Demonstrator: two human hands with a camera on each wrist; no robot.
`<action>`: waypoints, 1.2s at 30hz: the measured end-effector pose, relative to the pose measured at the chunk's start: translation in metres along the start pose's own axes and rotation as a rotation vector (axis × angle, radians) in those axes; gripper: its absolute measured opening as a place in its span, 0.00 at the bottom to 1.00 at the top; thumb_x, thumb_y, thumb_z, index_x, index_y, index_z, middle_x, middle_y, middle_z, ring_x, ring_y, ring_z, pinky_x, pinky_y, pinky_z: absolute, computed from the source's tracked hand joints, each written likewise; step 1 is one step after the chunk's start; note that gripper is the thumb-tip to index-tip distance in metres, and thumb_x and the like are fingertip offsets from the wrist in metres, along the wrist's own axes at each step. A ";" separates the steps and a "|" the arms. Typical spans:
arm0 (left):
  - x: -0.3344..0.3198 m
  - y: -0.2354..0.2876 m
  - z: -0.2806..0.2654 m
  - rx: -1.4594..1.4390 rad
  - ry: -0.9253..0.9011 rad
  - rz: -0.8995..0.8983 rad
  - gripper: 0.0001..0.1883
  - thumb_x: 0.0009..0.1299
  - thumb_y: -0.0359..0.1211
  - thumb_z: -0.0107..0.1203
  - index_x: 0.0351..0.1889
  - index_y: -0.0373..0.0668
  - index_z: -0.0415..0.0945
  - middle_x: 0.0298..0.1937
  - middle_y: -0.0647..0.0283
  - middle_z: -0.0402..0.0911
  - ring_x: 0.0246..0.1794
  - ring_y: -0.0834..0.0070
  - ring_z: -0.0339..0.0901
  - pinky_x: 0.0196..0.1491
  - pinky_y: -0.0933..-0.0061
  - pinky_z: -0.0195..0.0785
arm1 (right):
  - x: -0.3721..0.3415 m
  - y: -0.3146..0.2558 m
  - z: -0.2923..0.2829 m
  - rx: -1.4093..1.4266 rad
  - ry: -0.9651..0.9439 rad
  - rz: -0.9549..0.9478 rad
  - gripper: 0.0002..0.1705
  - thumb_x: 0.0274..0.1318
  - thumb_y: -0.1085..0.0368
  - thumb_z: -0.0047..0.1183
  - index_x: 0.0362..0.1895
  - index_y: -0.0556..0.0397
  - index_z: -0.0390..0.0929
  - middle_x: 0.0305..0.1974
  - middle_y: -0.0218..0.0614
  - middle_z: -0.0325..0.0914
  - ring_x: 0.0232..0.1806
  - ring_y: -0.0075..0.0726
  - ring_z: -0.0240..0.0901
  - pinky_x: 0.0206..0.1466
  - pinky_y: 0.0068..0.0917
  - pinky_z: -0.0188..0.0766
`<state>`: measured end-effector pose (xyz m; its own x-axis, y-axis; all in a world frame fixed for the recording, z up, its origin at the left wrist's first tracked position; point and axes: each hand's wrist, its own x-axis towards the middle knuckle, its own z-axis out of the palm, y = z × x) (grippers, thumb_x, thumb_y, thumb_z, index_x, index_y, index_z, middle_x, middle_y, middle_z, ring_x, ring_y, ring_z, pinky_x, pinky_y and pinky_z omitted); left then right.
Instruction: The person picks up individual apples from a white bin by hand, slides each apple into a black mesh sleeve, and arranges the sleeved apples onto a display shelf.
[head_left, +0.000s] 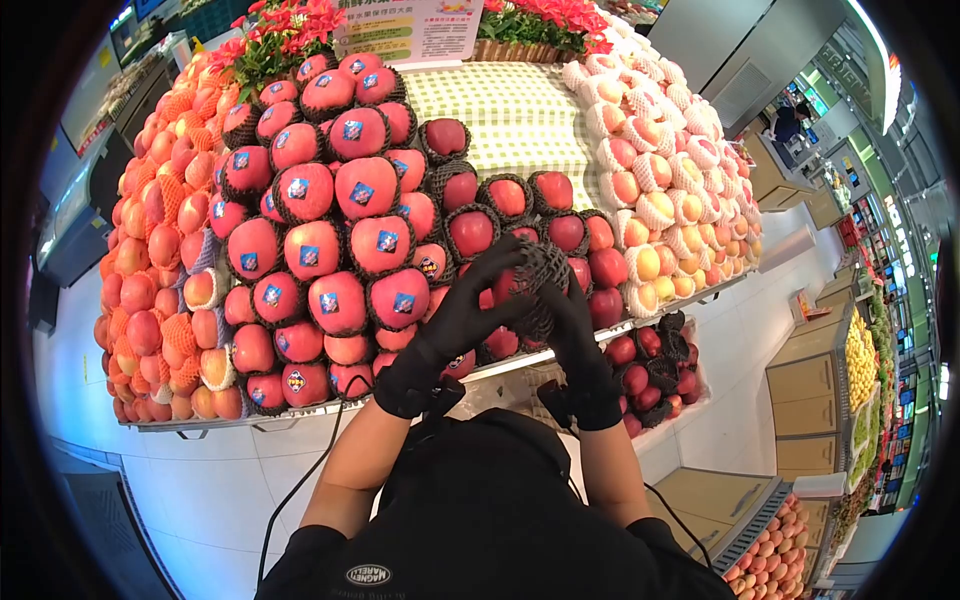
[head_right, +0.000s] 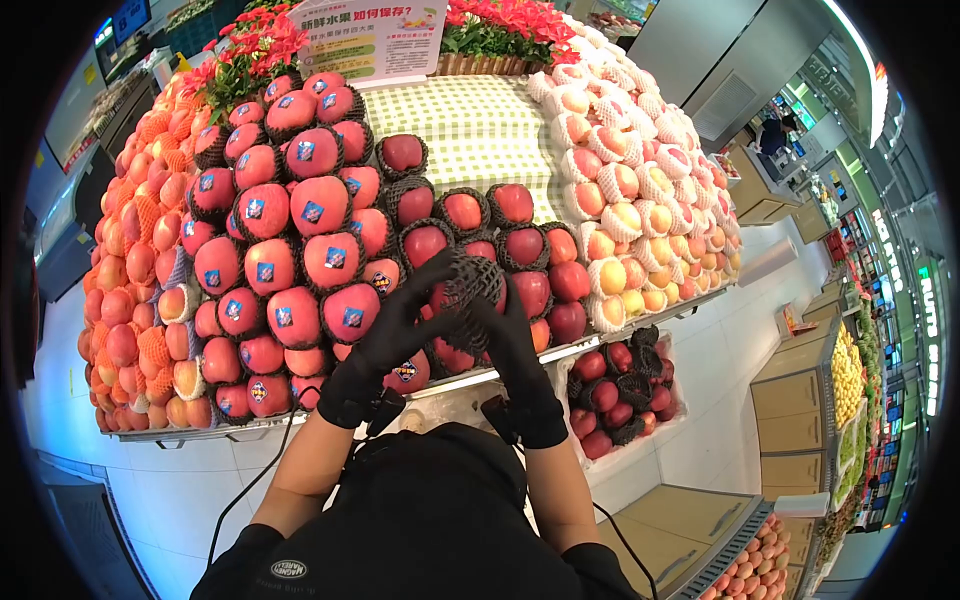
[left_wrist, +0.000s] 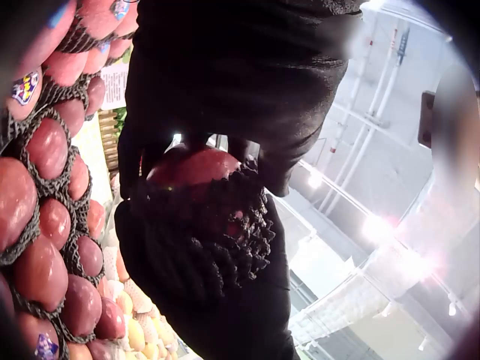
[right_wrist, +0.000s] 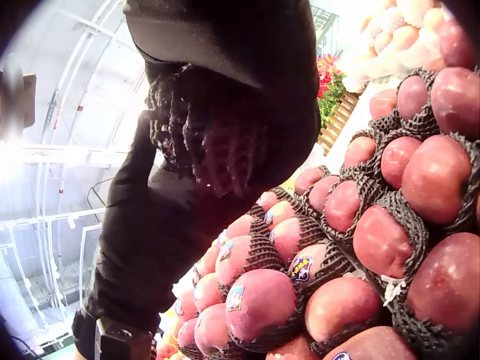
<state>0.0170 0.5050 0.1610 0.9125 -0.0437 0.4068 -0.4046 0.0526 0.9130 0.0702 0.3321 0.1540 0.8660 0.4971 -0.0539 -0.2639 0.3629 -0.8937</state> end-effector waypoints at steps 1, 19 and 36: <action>-0.002 -0.009 0.001 -0.105 0.038 -0.036 0.34 0.64 0.27 0.62 0.69 0.43 0.60 0.72 0.57 0.59 0.72 0.66 0.58 0.70 0.61 0.57 | 0.003 0.002 -0.004 0.012 0.003 -0.001 0.30 0.60 0.66 0.51 0.66 0.56 0.58 0.54 0.39 0.71 0.51 0.34 0.75 0.50 0.31 0.78; -0.007 -0.022 0.007 -0.400 0.413 -0.162 0.41 0.64 0.32 0.63 0.72 0.38 0.50 0.65 0.55 0.65 0.64 0.67 0.66 0.65 0.65 0.64 | 0.014 -0.020 0.011 -0.307 0.024 -0.022 0.34 0.63 0.62 0.52 0.69 0.55 0.55 0.62 0.40 0.65 0.58 0.37 0.68 0.53 0.32 0.75; 0.030 -0.051 0.049 0.017 0.474 -0.150 0.50 0.61 0.33 0.66 0.75 0.41 0.43 0.70 0.52 0.59 0.68 0.66 0.61 0.64 0.64 0.64 | 0.072 -0.042 -0.013 -0.539 -0.195 0.048 0.55 0.46 0.68 0.66 0.72 0.58 0.42 0.66 0.54 0.54 0.65 0.42 0.60 0.56 0.32 0.74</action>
<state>0.0617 0.4518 0.1280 0.8865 0.4091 0.2164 -0.2644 0.0639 0.9623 0.1493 0.3426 0.1816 0.7503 0.6581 -0.0624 -0.0027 -0.0914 -0.9958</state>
